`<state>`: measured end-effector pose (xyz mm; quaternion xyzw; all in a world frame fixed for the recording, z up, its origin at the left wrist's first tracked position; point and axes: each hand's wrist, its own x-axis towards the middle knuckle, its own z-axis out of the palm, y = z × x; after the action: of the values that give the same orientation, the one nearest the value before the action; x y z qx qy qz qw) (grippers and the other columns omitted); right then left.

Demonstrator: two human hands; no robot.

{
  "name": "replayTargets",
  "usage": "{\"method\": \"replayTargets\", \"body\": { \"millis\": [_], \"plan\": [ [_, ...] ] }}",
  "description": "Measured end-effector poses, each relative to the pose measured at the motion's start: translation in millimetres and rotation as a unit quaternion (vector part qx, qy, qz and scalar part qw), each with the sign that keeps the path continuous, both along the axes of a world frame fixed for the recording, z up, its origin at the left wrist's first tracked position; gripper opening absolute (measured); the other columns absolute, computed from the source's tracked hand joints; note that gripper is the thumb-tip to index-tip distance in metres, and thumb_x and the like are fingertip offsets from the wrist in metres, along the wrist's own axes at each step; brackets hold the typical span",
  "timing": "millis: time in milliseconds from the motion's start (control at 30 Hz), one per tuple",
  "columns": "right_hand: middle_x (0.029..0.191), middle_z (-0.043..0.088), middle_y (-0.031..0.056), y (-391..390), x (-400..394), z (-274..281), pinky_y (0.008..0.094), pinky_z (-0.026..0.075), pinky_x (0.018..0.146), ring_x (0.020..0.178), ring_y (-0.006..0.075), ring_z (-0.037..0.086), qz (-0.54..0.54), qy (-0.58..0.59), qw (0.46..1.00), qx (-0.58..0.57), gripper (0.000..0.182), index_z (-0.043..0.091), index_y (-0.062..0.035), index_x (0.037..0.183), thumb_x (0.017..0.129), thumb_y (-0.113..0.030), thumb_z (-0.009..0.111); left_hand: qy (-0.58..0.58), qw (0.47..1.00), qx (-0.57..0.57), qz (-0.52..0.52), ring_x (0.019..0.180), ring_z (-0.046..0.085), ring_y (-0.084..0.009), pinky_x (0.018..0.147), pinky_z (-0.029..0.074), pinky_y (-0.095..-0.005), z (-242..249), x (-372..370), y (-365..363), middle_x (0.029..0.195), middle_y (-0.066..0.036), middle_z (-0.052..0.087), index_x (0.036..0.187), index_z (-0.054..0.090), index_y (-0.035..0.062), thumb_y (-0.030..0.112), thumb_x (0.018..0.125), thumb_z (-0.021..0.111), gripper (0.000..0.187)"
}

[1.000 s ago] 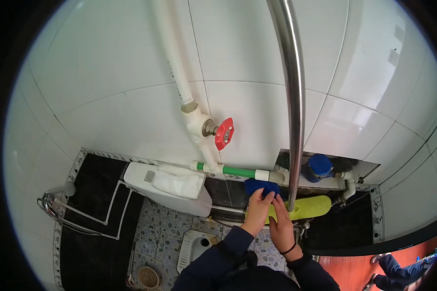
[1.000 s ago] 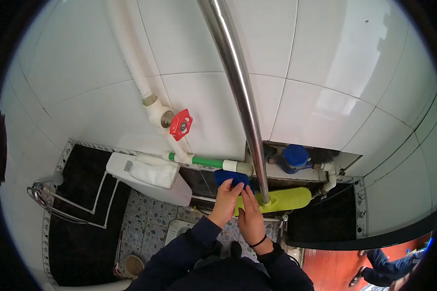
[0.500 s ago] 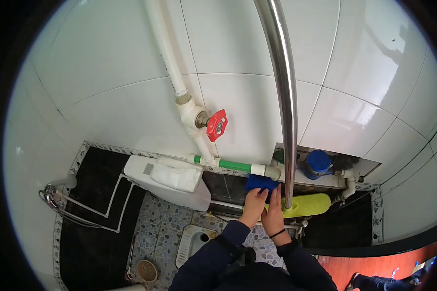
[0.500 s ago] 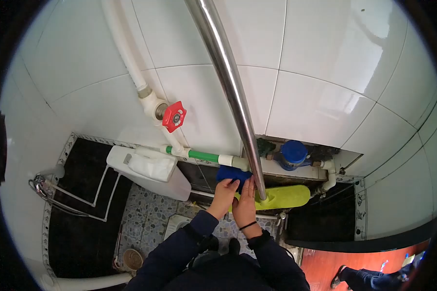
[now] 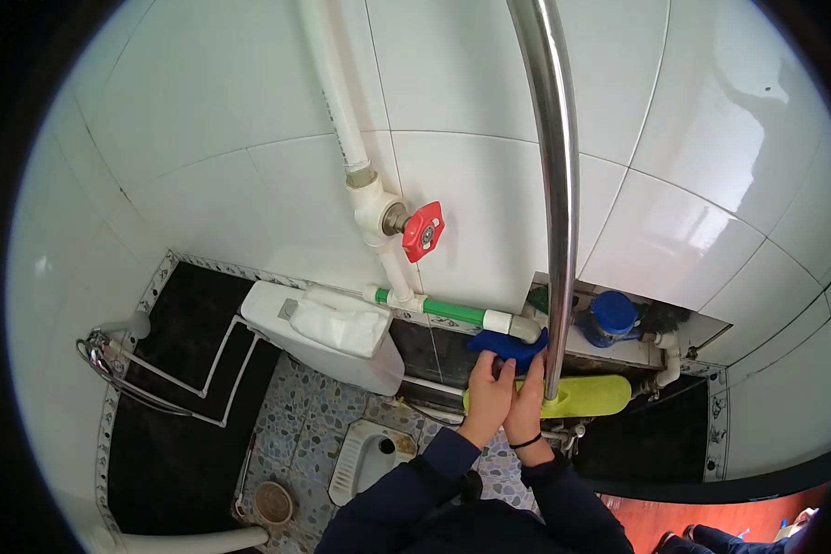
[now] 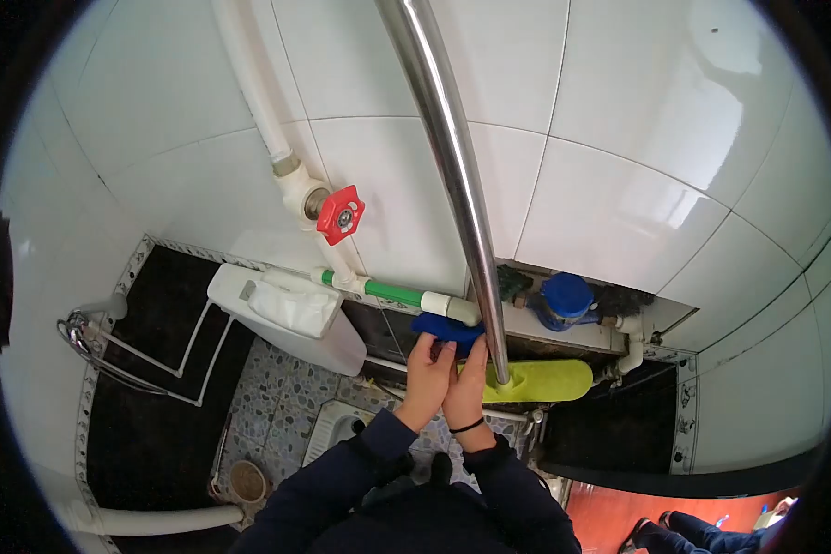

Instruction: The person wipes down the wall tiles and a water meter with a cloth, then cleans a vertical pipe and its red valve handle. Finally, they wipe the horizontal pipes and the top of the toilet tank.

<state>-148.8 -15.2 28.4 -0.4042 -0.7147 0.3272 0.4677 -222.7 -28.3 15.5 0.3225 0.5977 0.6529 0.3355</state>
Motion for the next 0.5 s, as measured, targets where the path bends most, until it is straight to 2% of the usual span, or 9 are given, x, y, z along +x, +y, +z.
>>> {"method": "replayTargets", "body": {
  "millis": [100, 200, 300, 400, 500],
  "plan": [
    [0.142, 0.037, 0.0339, 11.6, -4.3, -0.7, 0.0416, 0.032, 0.108, 0.132, 0.0459, 0.038, -0.028, -0.004, 1.0, -0.002, 0.066, 0.024, 0.0096, 0.145, 0.09, -0.004, 0.057, -0.029, 0.993, 0.086, 0.079, 0.091, 0.06, -0.0199, 0.08, 0.049, -0.0309, 5.4, 7.7, -0.2, 0.112, -0.016, 0.056, 0.121, 0.051, -0.0036, 0.006, 0.093, 0.057, 0.029],
    [0.131, 0.047, 0.0328, 18.1, -10.8, 6.8, 0.0428, 0.038, 0.103, 0.122, 0.0444, 0.047, -0.031, 0.039, 0.999, 0.019, 0.06, 0.03, 0.0103, 0.142, 0.09, -0.006, 0.057, -0.037, 0.995, 0.066, 0.064, 0.1, 0.056, -0.0149, 0.087, 0.046, -0.0291, 19.5, 16.6, -10.4, 0.12, -0.013, 0.056, 0.123, 0.053, -0.0011, 0.008, 0.095, 0.057, 0.03],
    [0.12, 0.052, 0.0315, 35.3, -12.2, -12.7, 0.0437, 0.043, 0.095, 0.111, 0.0424, 0.053, -0.009, 0.079, 0.996, -0.03, 0.052, 0.037, 0.0098, 0.135, 0.09, -0.007, 0.057, 0.082, 0.994, 0.078, 0.003, 0.108, 0.057, -0.023, 0.093, 0.044, -0.031, 16.4, 11.5, -2.7, 0.124, -0.016, 0.056, 0.126, 0.051, -0.003, 0.009, 0.095, 0.056, 0.034],
    [0.114, 0.054, 0.0313, 40.3, -12.0, -28.9, 0.0441, 0.045, 0.089, 0.105, 0.0418, 0.056, -0.044, -0.009, 0.998, -0.034, 0.05, 0.038, 0.0088, 0.132, 0.089, -0.008, 0.057, 0.187, 0.981, 0.047, -0.003, 0.113, 0.056, -0.0324, 0.097, 0.043, -0.033, 7.5, 5.4, 4.0, 0.125, -0.019, 0.055, 0.127, 0.05, -0.0051, 0.009, 0.095, 0.056, 0.035],
    [0.117, 0.051, 0.0333, 40.0, -13.5, -41.4, 0.0452, 0.044, 0.089, 0.107, 0.0439, 0.054, -0.053, -0.047, 0.996, -0.061, 0.053, 0.035, 0.01, 0.132, 0.088, -0.008, 0.058, 0.161, 0.987, 0.019, 0.002, 0.116, 0.055, -0.0354, 0.098, 0.042, -0.0338, -10.5, 4.6, 9.9, 0.126, -0.022, 0.054, 0.124, 0.052, -0.006, 0.009, 0.094, 0.058, 0.034]
  ]
}}
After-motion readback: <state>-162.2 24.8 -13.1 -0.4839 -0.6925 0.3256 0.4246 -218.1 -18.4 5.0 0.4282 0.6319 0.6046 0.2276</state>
